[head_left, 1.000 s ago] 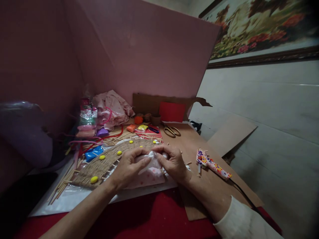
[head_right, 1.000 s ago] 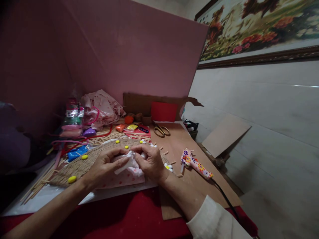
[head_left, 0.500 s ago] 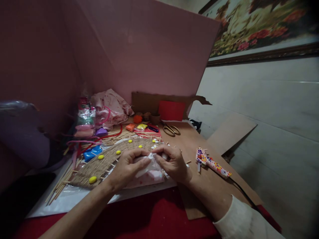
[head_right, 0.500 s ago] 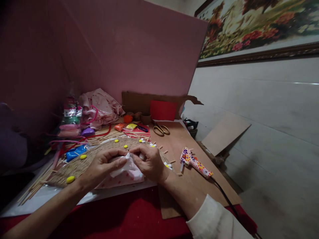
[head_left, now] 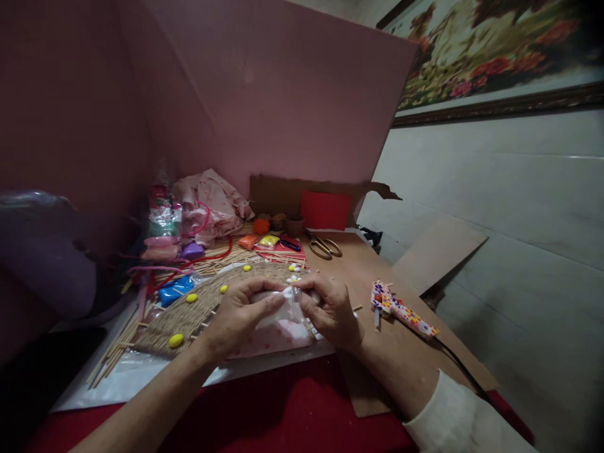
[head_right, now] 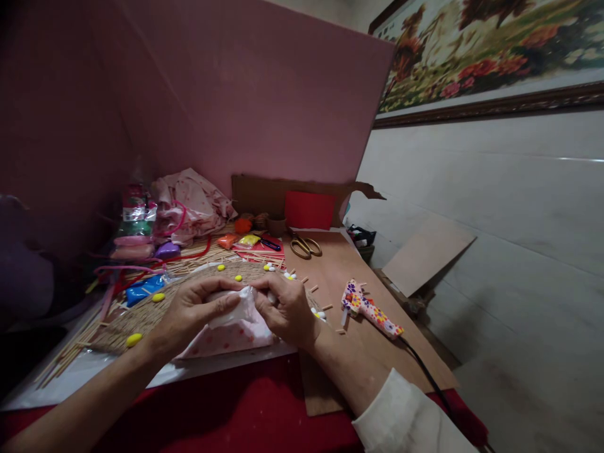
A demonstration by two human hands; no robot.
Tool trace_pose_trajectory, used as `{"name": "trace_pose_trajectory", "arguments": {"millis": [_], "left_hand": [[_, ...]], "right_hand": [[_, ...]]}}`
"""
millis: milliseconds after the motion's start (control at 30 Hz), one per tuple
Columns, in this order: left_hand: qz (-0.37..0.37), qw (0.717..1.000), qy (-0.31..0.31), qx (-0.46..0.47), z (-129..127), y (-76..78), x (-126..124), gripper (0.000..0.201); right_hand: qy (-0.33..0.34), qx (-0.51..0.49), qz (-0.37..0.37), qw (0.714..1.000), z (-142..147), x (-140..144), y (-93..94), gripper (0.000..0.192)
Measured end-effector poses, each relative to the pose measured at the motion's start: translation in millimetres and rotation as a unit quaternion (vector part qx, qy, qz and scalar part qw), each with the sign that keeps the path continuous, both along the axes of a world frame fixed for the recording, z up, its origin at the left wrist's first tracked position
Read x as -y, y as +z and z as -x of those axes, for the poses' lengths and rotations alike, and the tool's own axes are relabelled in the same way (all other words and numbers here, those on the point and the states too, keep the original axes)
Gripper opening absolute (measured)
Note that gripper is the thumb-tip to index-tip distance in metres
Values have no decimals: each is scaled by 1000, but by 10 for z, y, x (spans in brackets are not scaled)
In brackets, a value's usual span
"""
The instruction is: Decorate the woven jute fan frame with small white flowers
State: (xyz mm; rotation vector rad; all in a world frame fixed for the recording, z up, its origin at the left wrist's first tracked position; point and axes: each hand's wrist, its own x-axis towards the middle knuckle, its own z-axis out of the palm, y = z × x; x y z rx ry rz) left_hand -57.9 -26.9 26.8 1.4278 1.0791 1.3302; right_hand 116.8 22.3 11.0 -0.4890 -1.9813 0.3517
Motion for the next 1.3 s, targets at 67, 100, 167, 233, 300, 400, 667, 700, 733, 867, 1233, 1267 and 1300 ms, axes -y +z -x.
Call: {"name": "trace_pose_trajectory", "arguments": {"millis": [67,100,167,233,300,400,667,700,733,867,1233,1267,1300], "left_hand": [[0,1000,4,6,-2,19,-2,12],[2,1000,7,9,-3,25,-4,12],[11,1000,13,19,-2,25,-10,11],[19,999,9,26,1,14,-14,12],[22,999,-2,29,6,-1,-14,12],[26,999,-7,35,9,-18,-11,12],[49,998,2,38,0,-4,-16,14],[52,998,1,35,1,-1,-13,14],[56,998,-1,32,3,2,-7,15],[58,998,-1,28,9,12,16,16],[64,997,-18,27,32,-21,-10,15],[67,997,-21,29,33,-22,-11,15],[70,997,-23,32,33,-23,-11,16]], "right_hand": [[-11,-5,1,1000,13,13,1,11],[-13,-6,3,1000,18,16,0,11],[-4,-5,5,1000,24,15,1,17],[17,2,-3,1000,21,7,5,24],[37,11,-17,999,13,-2,13,27],[44,18,-30,998,3,-10,26,25],[31,27,-45,998,-8,-7,30,18],[29,31,-49,998,-10,-4,31,17],[27,36,-53,998,-13,0,32,16],[24,39,-54,997,-19,3,29,14],[31,27,-36,999,-9,-2,25,16],[32,29,-40,998,-11,0,32,15],[34,31,-45,998,-13,1,39,15]]}}
